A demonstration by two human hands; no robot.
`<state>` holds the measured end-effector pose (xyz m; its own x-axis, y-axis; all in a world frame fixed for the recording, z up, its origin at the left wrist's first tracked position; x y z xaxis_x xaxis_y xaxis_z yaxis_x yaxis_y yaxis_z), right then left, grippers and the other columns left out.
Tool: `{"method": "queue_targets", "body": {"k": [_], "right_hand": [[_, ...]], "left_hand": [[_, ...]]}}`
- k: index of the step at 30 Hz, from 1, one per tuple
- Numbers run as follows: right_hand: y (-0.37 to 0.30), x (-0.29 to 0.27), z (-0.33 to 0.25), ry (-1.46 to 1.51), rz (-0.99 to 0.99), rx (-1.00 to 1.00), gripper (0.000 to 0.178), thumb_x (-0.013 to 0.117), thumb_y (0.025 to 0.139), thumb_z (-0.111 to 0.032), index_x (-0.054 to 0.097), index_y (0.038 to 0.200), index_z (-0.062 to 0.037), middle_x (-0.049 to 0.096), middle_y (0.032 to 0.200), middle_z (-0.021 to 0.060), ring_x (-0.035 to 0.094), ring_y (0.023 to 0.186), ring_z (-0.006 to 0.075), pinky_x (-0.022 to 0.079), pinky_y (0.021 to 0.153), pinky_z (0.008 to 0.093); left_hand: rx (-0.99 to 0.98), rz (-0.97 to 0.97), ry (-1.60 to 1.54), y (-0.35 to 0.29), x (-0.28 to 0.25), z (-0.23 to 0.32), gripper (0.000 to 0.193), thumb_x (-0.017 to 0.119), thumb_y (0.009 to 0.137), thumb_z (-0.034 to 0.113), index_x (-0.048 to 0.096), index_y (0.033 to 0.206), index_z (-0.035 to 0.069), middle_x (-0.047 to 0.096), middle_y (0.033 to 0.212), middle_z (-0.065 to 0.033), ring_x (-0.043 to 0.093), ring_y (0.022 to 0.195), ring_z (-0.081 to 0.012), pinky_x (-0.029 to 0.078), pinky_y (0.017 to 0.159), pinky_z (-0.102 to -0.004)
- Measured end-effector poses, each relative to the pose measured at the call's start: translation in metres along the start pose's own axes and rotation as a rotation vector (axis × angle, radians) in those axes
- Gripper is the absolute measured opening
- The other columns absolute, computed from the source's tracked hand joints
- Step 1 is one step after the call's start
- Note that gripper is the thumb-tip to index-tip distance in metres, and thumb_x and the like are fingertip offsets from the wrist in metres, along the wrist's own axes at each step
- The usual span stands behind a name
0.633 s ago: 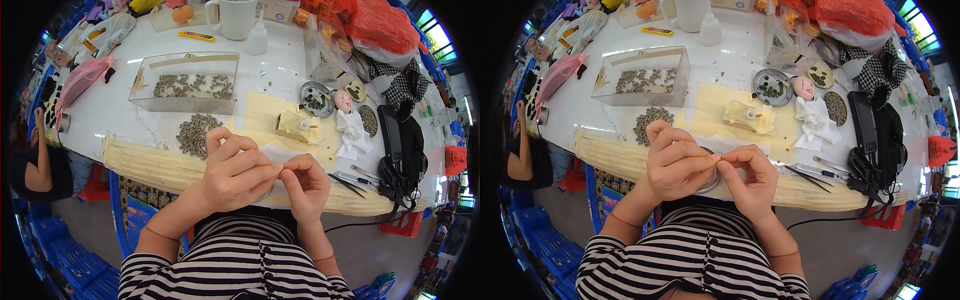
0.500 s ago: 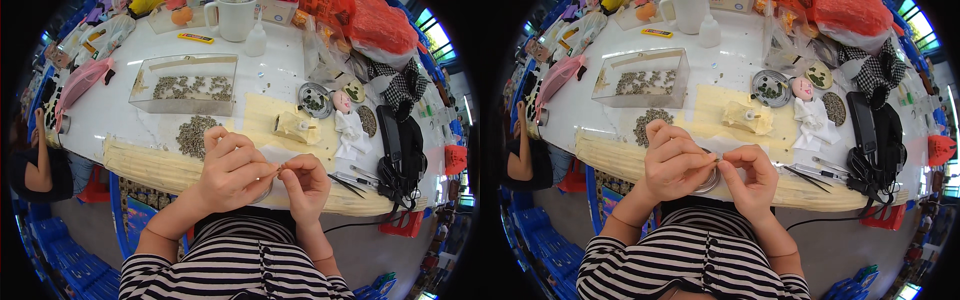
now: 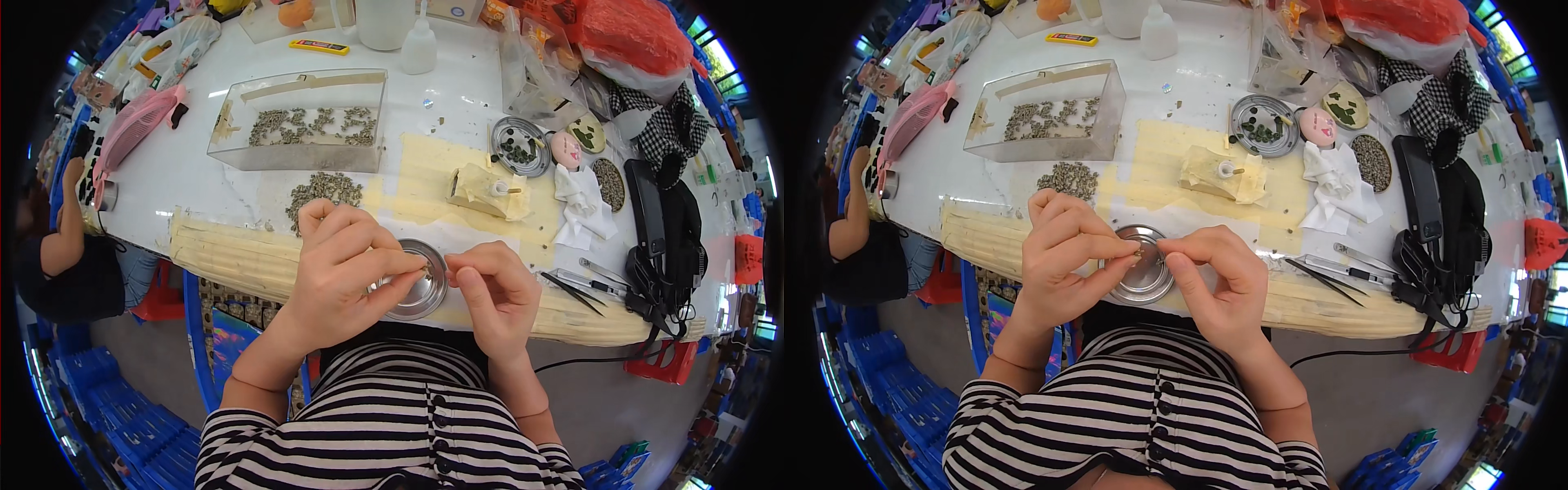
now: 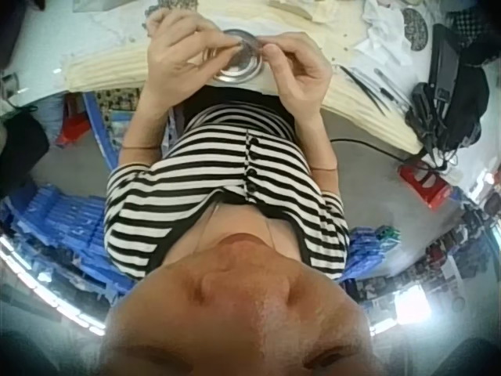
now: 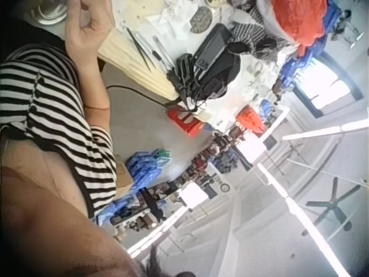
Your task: The person picks up a small metal component from a tin and aligns it with a small plastic part, then repeats the process with a second set of components before picking up an orange object.
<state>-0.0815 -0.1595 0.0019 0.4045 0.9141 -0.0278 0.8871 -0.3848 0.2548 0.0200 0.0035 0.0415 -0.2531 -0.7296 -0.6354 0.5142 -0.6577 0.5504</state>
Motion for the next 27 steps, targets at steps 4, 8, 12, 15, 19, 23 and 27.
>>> {"method": "queue_targets", "body": {"k": [4, 8, 12, 15, 19, 23, 27], "right_hand": [[0.001, 0.004, -0.005, -0.126, -0.048, -0.093, 0.020, 0.073, 0.083, 0.001, 0.076, 0.102, -0.0012, 0.071, 0.089, 0.0096, 0.065, 0.079, 0.0162, 0.050, 0.071, 0.0252], [0.000, 0.003, -0.003, -0.082, -0.047, -0.026, 0.022, 0.073, 0.082, 0.001, 0.076, 0.104, -0.0019, 0.071, 0.089, 0.0100, 0.066, 0.079, 0.0165, 0.051, 0.072, 0.0252], [-0.001, 0.003, -0.001, -0.012, -0.042, 0.025, 0.022, 0.072, 0.085, 0.001, 0.075, 0.106, -0.0006, 0.071, 0.091, 0.0106, 0.066, 0.080, 0.0163, 0.051, 0.073, 0.0249], [-0.003, 0.002, 0.000, 0.012, 0.016, 0.007, 0.021, 0.070, 0.087, 0.001, 0.074, 0.108, 0.0011, 0.071, 0.092, 0.0115, 0.065, 0.080, 0.0160, 0.051, 0.073, 0.0251], [-0.004, -0.002, -0.002, 0.022, 0.049, 0.016, 0.021, 0.068, 0.088, 0.002, 0.072, 0.109, 0.0026, 0.071, 0.092, 0.0119, 0.065, 0.080, 0.0157, 0.050, 0.072, 0.0253], [-0.002, -0.002, -0.002, 0.009, 0.039, -0.001, 0.020, 0.068, 0.089, 0.001, 0.072, 0.108, 0.0030, 0.070, 0.090, 0.0114, 0.064, 0.080, 0.0157, 0.050, 0.072, 0.0251], [-0.004, -0.003, -0.002, 0.031, 0.045, 0.022, 0.018, 0.068, 0.089, 0.001, 0.073, 0.106, 0.0032, 0.070, 0.089, 0.0109, 0.064, 0.078, 0.0156, 0.049, 0.071, 0.0253]], "left_hand": [[0.024, 0.031, 0.004, 0.000, 0.005, 0.002, 0.019, 0.082, 0.067, 0.009, 0.073, 0.083, 0.014, 0.060, 0.075, 0.0060, 0.054, 0.077, -0.0155, 0.029, 0.080, -0.0375], [0.033, 0.081, -0.014, 0.000, 0.011, 0.001, 0.018, 0.082, 0.067, 0.009, 0.073, 0.082, 0.015, 0.060, 0.074, 0.0066, 0.054, 0.076, -0.0154, 0.029, 0.079, -0.0371], [0.034, 0.131, -0.037, 0.000, 0.015, 0.001, 0.017, 0.081, 0.068, 0.010, 0.073, 0.082, 0.015, 0.060, 0.073, 0.0065, 0.055, 0.075, -0.0150, 0.028, 0.079, -0.0371], [-0.003, 0.040, -0.026, 0.000, 0.012, 0.000, 0.015, 0.080, 0.070, 0.011, 0.073, 0.082, 0.015, 0.060, 0.075, 0.0061, 0.055, 0.078, -0.0147, 0.029, 0.081, -0.0381], [-0.046, -0.150, 0.029, -0.002, 0.009, -0.006, 0.013, 0.080, 0.072, 0.012, 0.073, 0.084, 0.014, 0.059, 0.077, 0.0054, 0.055, 0.081, -0.0147, 0.029, 0.085, -0.0386], [-0.039, -0.221, 0.063, -0.001, 0.010, -0.006, 0.014, 0.081, 0.073, 0.013, 0.074, 0.085, 0.013, 0.060, 0.078, 0.0050, 0.054, 0.082, -0.0151, 0.028, 0.086, -0.0374], [-0.022, -0.241, 0.073, 0.002, 0.011, -0.004, 0.014, 0.081, 0.073, 0.012, 0.074, 0.085, 0.013, 0.060, 0.078, 0.0045, 0.054, 0.081, -0.0152, 0.028, 0.086, -0.0377]]}}
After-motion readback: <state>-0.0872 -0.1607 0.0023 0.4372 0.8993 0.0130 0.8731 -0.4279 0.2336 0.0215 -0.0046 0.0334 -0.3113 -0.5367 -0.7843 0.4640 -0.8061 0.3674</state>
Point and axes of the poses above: each hand's wrist, its own y-axis towards the middle knuckle, its own x-axis out of the palm, z = x × y, the point moved 3 cm from there along y, towards the middle knuckle
